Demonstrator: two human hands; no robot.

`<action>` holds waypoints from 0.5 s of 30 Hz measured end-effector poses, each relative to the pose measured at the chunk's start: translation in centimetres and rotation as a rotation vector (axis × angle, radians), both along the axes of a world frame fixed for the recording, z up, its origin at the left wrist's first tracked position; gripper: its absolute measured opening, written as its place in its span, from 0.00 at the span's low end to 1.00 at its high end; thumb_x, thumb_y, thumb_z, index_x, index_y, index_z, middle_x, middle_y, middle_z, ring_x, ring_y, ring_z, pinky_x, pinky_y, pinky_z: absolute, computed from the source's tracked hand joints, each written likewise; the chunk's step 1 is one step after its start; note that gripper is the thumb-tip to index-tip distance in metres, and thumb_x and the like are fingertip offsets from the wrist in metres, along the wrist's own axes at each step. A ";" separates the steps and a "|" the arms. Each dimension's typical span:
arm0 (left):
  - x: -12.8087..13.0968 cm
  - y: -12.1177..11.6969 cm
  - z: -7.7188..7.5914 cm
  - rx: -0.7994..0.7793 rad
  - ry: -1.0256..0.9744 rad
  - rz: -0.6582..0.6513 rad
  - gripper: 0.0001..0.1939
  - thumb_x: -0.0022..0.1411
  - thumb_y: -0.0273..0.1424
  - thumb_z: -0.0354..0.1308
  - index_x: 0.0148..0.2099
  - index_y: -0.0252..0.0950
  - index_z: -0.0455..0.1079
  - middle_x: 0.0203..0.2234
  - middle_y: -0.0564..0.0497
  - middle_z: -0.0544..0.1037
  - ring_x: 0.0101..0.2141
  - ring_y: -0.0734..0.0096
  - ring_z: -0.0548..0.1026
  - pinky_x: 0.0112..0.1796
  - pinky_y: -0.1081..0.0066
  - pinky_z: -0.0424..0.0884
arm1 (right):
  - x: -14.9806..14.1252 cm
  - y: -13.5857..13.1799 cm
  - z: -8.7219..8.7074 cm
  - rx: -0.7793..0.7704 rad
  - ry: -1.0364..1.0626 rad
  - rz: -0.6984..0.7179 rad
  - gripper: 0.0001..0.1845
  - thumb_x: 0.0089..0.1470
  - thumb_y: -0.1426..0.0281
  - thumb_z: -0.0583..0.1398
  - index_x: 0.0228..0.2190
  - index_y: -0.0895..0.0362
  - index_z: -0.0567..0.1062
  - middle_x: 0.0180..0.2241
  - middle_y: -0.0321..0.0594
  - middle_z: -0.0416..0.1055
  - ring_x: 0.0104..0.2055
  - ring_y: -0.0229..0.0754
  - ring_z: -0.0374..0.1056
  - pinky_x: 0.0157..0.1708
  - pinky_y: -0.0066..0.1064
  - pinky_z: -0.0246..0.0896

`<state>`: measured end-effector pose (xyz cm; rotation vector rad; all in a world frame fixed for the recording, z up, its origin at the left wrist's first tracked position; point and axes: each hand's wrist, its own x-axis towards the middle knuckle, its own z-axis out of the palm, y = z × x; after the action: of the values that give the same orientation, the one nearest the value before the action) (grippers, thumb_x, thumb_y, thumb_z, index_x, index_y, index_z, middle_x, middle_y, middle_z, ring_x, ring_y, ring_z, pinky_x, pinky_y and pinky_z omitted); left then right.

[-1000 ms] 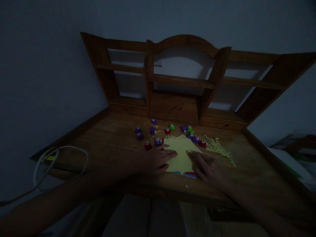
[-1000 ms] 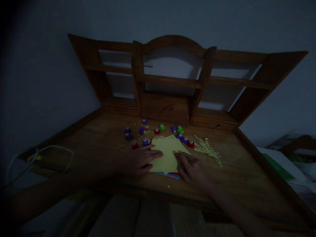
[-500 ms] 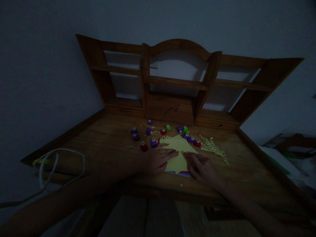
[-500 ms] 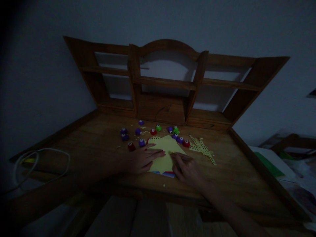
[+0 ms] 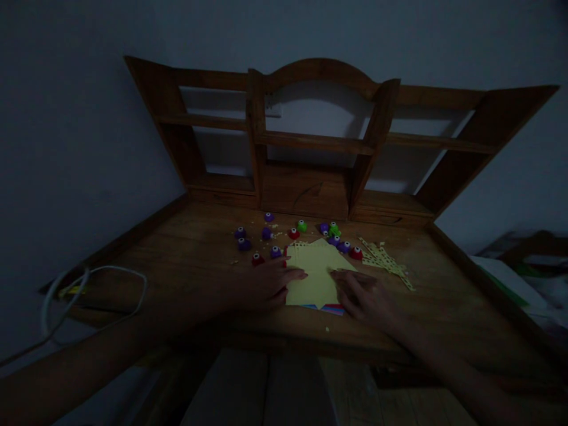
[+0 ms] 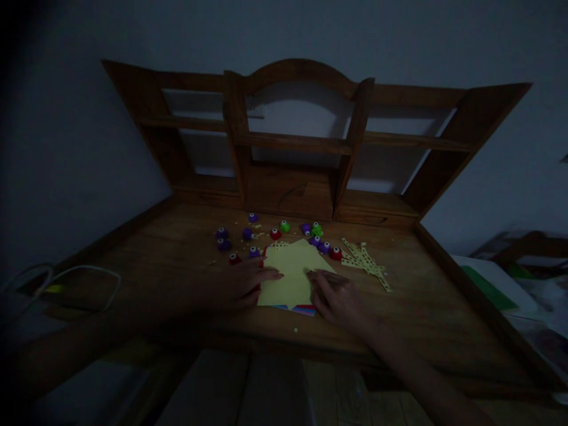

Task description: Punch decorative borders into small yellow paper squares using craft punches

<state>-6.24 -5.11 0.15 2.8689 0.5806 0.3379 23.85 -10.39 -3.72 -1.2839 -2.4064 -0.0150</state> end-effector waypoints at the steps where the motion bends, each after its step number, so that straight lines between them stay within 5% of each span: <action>1: -0.2 -0.1 0.1 0.008 0.002 0.014 0.25 0.63 0.29 0.42 0.63 0.39 0.52 0.56 0.50 0.65 0.54 0.59 0.63 0.55 0.59 0.59 | 0.0 0.1 0.2 0.010 -0.014 0.007 0.22 0.56 0.71 0.53 0.53 0.57 0.64 0.50 0.49 0.70 0.49 0.47 0.69 0.47 0.39 0.67; 7: -0.6 -0.5 0.4 0.014 -0.041 0.021 0.24 0.64 0.30 0.43 0.62 0.39 0.54 0.52 0.49 0.70 0.51 0.61 0.66 0.52 0.63 0.63 | -0.7 0.6 1.6 0.061 -0.144 0.211 0.27 0.57 0.73 0.54 0.59 0.57 0.59 0.58 0.48 0.62 0.60 0.48 0.58 0.58 0.44 0.57; 15: -0.7 -0.4 0.1 0.054 -0.025 0.002 0.28 0.62 0.27 0.43 0.64 0.40 0.50 0.55 0.48 0.67 0.53 0.62 0.64 0.53 0.62 0.60 | -1.0 1.3 1.7 -0.010 -0.170 0.271 0.28 0.58 0.73 0.54 0.59 0.57 0.58 0.56 0.50 0.64 0.58 0.47 0.61 0.55 0.41 0.62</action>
<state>-6.90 -5.49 0.25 2.9110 0.5791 0.3956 22.87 -9.07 -2.04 -0.9857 -2.7105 -0.0361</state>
